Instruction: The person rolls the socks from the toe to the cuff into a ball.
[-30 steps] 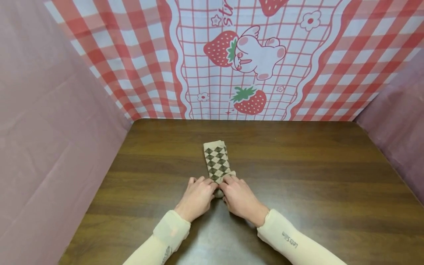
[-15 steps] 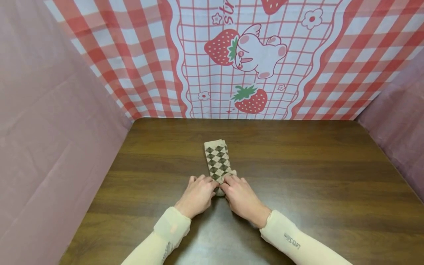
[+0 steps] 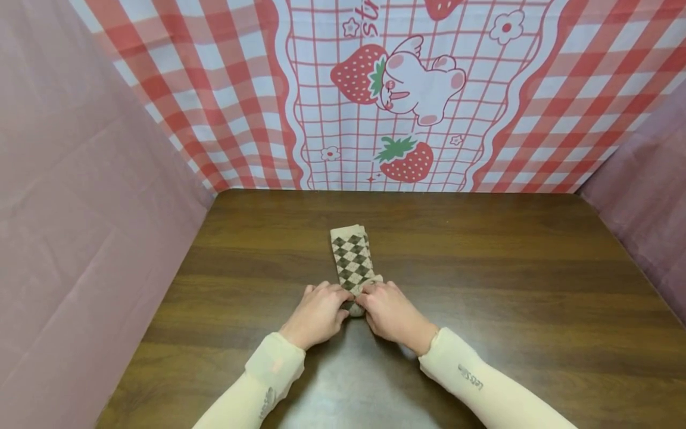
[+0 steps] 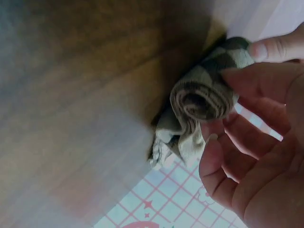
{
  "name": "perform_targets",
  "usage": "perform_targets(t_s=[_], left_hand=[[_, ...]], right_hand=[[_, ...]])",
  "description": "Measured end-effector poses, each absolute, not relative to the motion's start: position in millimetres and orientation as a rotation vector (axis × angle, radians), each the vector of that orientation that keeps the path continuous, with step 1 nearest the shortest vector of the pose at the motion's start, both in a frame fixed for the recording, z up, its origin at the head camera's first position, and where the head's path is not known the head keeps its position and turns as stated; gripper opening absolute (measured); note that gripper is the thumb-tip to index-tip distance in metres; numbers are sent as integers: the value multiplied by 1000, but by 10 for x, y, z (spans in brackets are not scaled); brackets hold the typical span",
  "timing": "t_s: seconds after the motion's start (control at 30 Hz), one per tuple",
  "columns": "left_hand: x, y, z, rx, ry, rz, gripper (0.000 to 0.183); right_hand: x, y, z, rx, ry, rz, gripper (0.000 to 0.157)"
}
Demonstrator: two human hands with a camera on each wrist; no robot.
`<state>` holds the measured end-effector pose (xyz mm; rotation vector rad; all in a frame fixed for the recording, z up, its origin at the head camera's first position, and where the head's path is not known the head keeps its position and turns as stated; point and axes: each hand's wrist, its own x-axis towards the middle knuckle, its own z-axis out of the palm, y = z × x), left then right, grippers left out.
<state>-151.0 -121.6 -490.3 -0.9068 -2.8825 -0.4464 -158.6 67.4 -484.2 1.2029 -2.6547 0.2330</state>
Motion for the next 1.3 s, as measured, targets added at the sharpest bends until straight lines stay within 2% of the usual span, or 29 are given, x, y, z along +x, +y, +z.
perform_targets(t_s=[0.27, 0.7, 1.13, 1.3], left_hand=[[-1489, -1220, -4910, -909, -2758, -498, 34], [-1434, -1175, -4968, -961, -2665, -352, 23], [-1461, -1180, -4952, -889, -2739, -363, 17], [-1444, -1189, -4934, -870, -2766, -367, 19]], right_hand=[[-1676, 715, -4775, 1254, -2757, 358, 19], [-1704, 698, -4735, 1235, -2864, 521, 26], [-1650, 726, -4734, 1226, -2866, 366, 16], [-1652, 727, -4756, 1227, -2882, 378, 25]])
